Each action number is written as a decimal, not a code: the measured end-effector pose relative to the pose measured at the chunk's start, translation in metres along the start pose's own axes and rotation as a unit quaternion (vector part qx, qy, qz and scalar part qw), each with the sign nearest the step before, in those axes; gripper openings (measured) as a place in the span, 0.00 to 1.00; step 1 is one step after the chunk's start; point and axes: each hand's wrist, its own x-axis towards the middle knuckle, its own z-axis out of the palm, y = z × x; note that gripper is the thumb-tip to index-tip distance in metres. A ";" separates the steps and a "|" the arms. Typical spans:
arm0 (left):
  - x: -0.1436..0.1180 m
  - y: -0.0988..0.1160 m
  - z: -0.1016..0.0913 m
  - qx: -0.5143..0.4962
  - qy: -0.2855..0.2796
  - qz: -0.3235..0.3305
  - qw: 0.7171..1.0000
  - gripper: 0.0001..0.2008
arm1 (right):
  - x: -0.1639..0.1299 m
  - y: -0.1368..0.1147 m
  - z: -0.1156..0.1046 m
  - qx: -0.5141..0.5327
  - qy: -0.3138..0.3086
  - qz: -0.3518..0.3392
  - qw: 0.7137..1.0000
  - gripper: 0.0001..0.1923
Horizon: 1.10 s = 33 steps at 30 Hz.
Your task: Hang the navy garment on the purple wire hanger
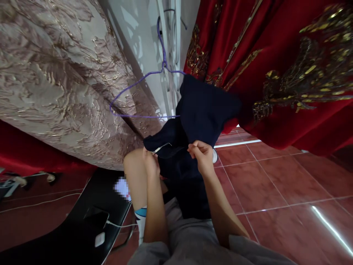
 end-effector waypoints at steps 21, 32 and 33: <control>0.015 0.079 0.033 0.158 -0.429 0.141 0.878 0.25 | 0.036 -0.106 0.001 -0.114 -0.330 -0.073 0.934 0.08; 0.086 0.118 -0.034 0.532 -0.464 0.182 0.684 0.19 | 0.115 -0.118 -0.025 -0.183 -0.035 -0.343 0.921 0.10; 0.086 0.128 -0.040 0.514 -0.446 0.182 0.709 0.20 | 0.125 -0.112 -0.025 -0.174 -0.028 -0.343 0.923 0.13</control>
